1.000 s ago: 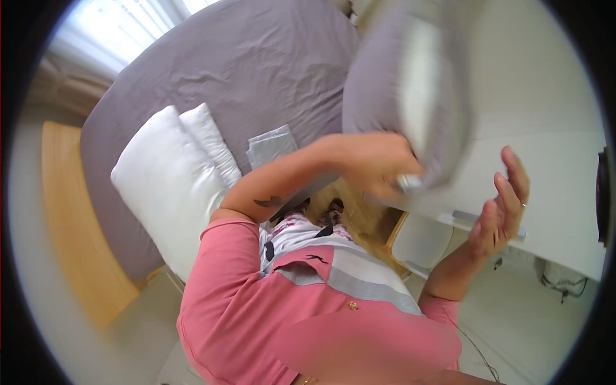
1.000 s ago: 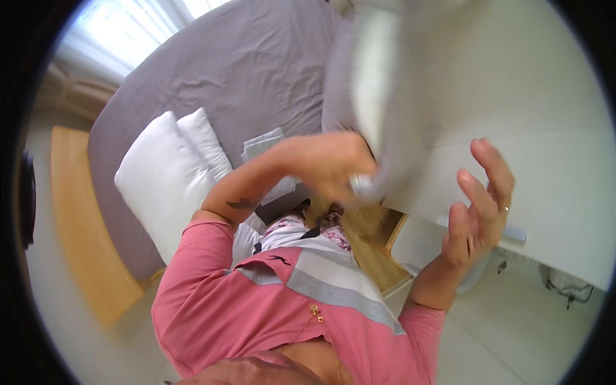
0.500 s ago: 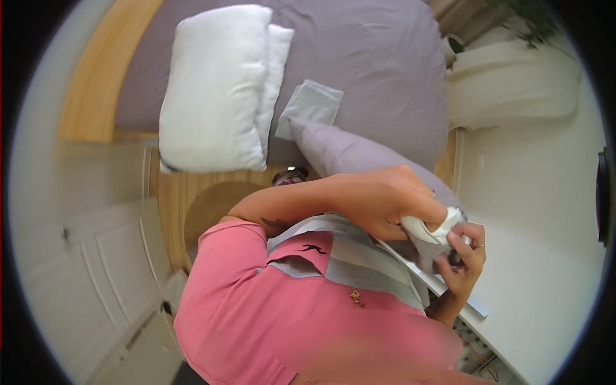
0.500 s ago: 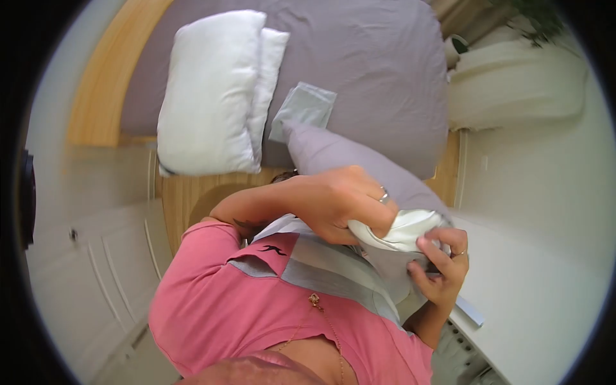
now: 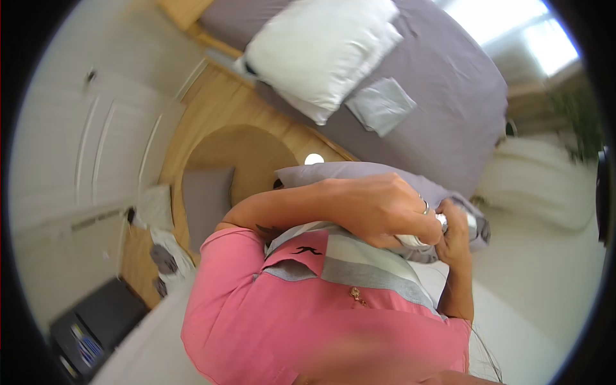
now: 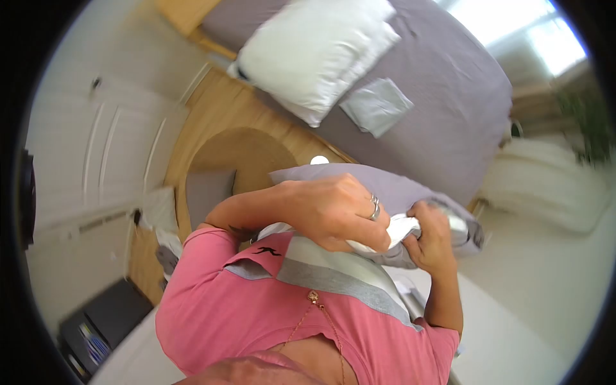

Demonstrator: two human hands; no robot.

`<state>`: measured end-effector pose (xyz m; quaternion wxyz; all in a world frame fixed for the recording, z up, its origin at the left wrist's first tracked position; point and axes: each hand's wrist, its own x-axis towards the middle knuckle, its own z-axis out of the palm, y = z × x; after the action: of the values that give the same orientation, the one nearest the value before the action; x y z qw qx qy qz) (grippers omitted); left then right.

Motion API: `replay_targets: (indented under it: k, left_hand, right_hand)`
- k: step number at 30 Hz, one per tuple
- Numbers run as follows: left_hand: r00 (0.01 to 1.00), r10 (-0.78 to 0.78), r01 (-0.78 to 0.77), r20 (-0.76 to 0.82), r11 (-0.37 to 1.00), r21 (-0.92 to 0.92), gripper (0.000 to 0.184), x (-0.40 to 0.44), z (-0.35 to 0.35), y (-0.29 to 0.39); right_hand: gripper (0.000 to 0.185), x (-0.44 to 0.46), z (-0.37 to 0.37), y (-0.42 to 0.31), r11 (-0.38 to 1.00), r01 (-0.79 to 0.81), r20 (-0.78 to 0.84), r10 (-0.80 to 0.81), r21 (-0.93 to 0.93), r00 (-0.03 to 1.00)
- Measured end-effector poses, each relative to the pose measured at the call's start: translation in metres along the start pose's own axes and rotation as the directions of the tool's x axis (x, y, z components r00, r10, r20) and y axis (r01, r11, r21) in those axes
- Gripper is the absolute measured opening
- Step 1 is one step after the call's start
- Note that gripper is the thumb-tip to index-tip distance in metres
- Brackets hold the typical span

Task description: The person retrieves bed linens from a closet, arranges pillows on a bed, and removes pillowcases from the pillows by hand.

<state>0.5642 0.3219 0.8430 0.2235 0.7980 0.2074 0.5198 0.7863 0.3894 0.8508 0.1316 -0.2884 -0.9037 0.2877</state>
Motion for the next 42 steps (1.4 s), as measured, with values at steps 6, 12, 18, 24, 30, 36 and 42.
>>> replay_targets:
  k: [6, 12, 18, 24, 30, 36, 42]
  left_hand:
    - [0.954, -0.098, 0.256, -0.284, 0.758, 0.6, 0.015, -0.094, -0.053, 0.075]
    - [0.885, 0.124, 0.285, -0.449, 0.619, 0.732, 0.015, -0.176, -0.064, 0.138]
    - [0.822, 0.045, 0.492, -0.568, 0.445, 0.748, 0.025, -0.202, -0.076, 0.176]
    - [0.863, 0.174, 0.351, -0.475, 0.472, 0.809, 0.031, -0.219, -0.078, 0.152]
    - [0.792, 0.324, 0.335, -0.517, 0.478, 0.812, 0.019, -0.209, -0.087, 0.146]
    - [0.697, 0.41, 0.45, -0.588, 0.387, 0.804, 0.013, -0.207, -0.1, 0.146]
    - [0.679, 0.499, 0.67, -0.538, -0.123, 0.732, 0.024, -0.234, -0.132, 0.163]
  right_hand:
    - [0.055, 0.053, 0.048, -0.056, 0.885, -0.135, 0.334, -0.025, 0.446, 0.942]
    - [0.049, 0.093, 0.091, -0.138, 0.881, -0.335, 0.601, 0.075, 0.334, 0.796]
    - [0.065, 0.131, 0.121, -0.175, 0.836, -0.477, 0.774, 0.105, 0.272, 0.625]
    - [0.06, 0.149, 0.15, -0.22, 0.94, -0.179, 0.788, -0.129, 0.291, 0.602]
    - [0.054, 0.166, 0.144, -0.2, 0.812, 0.554, 0.56, -0.549, 0.182, 0.621]
    - [0.027, 0.202, 0.167, -0.151, 0.902, 0.288, 0.569, -0.427, 0.322, 0.702]
    - [0.025, 0.245, 0.162, -0.207, 0.91, -0.112, 0.54, -0.135, 0.399, 0.831]
